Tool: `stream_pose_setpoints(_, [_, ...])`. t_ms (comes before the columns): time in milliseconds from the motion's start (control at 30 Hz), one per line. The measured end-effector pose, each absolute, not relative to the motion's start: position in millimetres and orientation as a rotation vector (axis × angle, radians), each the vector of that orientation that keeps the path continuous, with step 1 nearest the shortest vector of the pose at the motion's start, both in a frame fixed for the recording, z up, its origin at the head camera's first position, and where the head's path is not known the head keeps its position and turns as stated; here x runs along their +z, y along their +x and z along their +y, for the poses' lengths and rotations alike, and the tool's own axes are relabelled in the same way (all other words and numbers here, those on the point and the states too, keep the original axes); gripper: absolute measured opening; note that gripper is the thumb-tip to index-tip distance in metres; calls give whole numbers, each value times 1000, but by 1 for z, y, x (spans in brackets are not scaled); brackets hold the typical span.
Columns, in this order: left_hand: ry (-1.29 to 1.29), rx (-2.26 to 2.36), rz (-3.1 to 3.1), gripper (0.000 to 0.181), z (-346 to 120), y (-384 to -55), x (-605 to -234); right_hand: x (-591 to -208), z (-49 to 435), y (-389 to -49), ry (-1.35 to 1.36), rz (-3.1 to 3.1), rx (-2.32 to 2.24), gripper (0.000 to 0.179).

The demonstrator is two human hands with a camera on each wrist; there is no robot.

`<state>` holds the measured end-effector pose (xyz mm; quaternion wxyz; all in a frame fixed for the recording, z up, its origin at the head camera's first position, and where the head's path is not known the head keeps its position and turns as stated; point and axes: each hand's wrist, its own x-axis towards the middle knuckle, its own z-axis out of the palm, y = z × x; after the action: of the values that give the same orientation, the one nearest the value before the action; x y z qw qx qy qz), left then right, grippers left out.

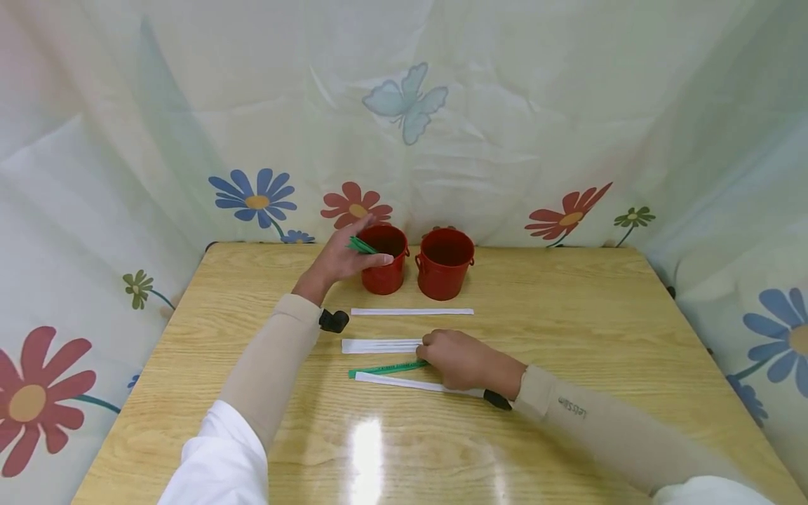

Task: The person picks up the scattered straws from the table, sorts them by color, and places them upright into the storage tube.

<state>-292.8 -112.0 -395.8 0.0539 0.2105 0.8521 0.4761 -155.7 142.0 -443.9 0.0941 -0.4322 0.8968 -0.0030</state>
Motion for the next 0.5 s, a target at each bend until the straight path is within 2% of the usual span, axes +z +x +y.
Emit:
stream_pose_setpoints(300, [639,1450,2587,96,-112,-293,-397,-438,145,-159,-1136,2660,-94,26])
stream_pose_setpoints(500, [641,1428,2603,96,-112,-293,-398,-417,154,-165,-1089,2710,-318,23])
